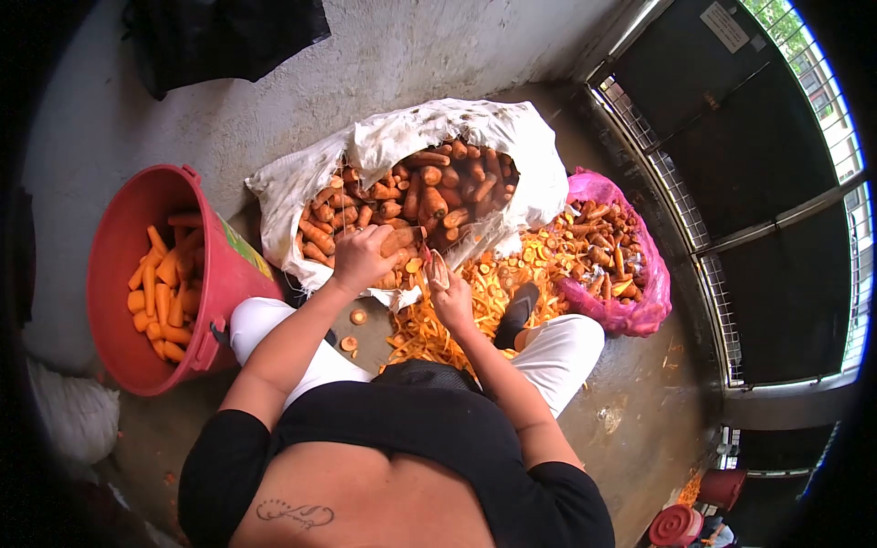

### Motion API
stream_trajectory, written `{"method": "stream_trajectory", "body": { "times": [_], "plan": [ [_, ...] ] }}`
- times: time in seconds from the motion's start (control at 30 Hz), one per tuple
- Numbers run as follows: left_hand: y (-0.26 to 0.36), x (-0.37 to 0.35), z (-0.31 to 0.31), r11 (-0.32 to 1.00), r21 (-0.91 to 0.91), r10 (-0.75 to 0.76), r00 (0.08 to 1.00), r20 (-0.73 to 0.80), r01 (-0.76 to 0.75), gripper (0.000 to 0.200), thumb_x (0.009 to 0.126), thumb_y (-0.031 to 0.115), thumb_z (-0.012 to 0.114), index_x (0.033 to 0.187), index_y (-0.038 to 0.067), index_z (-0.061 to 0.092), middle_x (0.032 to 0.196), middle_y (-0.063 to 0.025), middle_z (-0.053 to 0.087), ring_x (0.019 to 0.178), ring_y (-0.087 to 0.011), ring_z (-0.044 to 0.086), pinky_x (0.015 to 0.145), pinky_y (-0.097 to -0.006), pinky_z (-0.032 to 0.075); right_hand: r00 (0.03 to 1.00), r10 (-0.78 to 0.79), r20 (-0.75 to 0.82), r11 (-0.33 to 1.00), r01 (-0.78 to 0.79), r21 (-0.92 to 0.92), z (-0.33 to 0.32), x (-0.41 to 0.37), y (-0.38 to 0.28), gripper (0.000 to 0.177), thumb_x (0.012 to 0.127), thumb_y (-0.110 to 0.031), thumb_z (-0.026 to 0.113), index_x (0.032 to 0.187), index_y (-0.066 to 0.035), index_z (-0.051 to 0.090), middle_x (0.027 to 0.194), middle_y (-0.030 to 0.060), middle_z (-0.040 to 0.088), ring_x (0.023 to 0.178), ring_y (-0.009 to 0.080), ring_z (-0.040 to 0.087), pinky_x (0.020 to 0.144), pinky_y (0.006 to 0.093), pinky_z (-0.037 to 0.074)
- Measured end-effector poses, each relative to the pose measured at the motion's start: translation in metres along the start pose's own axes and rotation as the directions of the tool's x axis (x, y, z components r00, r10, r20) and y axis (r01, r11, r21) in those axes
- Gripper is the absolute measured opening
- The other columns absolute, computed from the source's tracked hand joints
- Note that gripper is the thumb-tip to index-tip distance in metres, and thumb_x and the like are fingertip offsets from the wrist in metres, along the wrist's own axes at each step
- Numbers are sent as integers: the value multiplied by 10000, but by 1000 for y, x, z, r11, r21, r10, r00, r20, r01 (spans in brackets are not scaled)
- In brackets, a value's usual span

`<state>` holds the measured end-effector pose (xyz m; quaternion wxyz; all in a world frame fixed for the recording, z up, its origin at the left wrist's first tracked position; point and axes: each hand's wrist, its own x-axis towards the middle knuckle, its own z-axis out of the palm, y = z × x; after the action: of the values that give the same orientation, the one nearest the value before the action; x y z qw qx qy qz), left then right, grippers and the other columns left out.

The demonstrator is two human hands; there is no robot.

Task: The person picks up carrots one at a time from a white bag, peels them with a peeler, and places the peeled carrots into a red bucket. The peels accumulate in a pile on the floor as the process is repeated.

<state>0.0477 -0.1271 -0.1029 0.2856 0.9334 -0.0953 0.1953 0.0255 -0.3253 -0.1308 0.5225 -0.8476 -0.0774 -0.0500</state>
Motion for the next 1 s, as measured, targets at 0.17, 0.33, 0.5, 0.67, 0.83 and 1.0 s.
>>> {"method": "stream_trajectory", "body": {
  "times": [0.17, 0.33, 0.5, 0.67, 0.83, 1.0],
  "plan": [
    [2, -12, 8, 991, -112, -70, 997, 29, 73, 409, 663, 270, 748, 1014, 82, 656, 866, -99, 675, 777, -283, 659, 670, -380, 534, 990, 122, 68, 991, -126, 53, -5, -11, 12, 336, 960, -301, 528, 881, -2, 661, 538, -20, 460, 495, 66, 423, 454, 263, 327],
    [8, -20, 14, 952, -185, -210, 960, 185, 244, 402, 648, 300, 729, 974, 70, 682, 814, -121, 690, 758, -279, 670, 669, -379, 536, 960, 237, 152, 967, -218, -129, -18, -18, 9, 288, 918, -238, 538, 1048, 8, 615, 783, 150, 635, 703, 174, 596, 673, 322, 471],
    [15, -23, 5, 844, -306, -292, 857, 425, 439, 396, 623, 304, 731, 927, 53, 691, 715, -113, 681, 650, -223, 671, 626, -344, 525, 956, 239, 169, 971, -231, -63, -19, -27, 26, 275, 909, -234, 552, 1032, 2, 623, 762, 160, 626, 686, 202, 604, 669, 320, 468],
    [15, -21, 7, 491, -639, -161, 782, 602, 592, 290, 693, 245, 753, 868, 25, 682, 633, -54, 638, 528, -121, 597, 509, -266, 458, 900, 175, 399, 734, 150, -663, -25, -38, 94, 322, 926, -363, 489, 1053, -120, 656, 829, 204, 644, 730, 327, 644, 676, 401, 502],
    [1, -21, -8, 231, -689, -109, 722, 684, 687, 275, 771, 255, 749, 807, 3, 646, 620, -23, 583, 476, -84, 520, 454, -232, 406, 893, 424, 150, 732, -241, -637, -57, -72, 159, 386, 970, -415, 386, 1144, -166, 624, 677, 207, 584, 632, 359, 599, 568, 436, 469],
    [-2, -16, 25, -187, -673, -94, 669, 737, 715, 554, 921, 522, 506, 1147, 16, 519, 988, -126, 615, 927, -190, 630, 816, -292, 503, 803, 574, 161, 798, -592, 113, -39, -29, 104, 444, 917, -503, 534, 911, -65, 605, 543, -1, 472, 414, 103, 400, 404, 262, 280]
  ]
}}
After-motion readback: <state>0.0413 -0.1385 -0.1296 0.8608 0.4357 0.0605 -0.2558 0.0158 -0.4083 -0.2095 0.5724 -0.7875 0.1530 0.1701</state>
